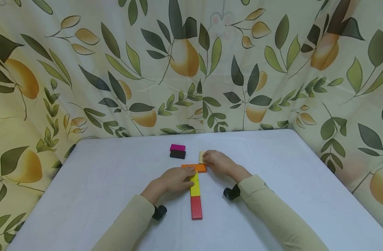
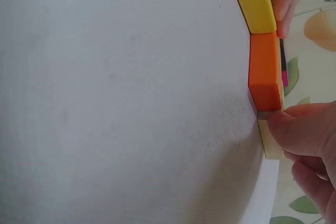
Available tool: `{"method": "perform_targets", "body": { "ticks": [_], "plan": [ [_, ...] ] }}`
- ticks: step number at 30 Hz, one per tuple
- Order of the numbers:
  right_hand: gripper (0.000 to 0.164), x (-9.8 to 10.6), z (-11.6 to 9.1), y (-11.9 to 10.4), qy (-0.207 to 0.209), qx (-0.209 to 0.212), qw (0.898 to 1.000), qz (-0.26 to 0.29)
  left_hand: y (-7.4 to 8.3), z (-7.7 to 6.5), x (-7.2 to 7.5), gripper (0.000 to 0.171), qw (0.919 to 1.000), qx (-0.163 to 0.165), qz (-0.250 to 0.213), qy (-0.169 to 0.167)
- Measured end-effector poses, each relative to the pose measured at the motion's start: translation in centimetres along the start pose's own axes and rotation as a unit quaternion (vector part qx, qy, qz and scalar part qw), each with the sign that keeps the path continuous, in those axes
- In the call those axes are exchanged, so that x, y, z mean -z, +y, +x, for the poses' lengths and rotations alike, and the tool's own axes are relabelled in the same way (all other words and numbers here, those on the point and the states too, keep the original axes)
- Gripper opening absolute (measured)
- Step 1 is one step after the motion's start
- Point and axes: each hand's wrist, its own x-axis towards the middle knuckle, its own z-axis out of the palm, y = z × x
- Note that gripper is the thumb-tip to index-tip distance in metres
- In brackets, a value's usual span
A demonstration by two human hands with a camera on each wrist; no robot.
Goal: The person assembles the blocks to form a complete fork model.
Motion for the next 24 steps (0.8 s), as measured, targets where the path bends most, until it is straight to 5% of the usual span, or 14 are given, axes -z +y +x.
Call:
{"method": "perform_targets", "body": {
  "ticks": [24],
  "plan": [
    [0.024,-0.01,-0.41,0.20,-0.001,-0.039,0.999,0.029,0.12,0.25,0.13,0.036,0.9936,0.037,-0.098,0.042]
  ]
}}
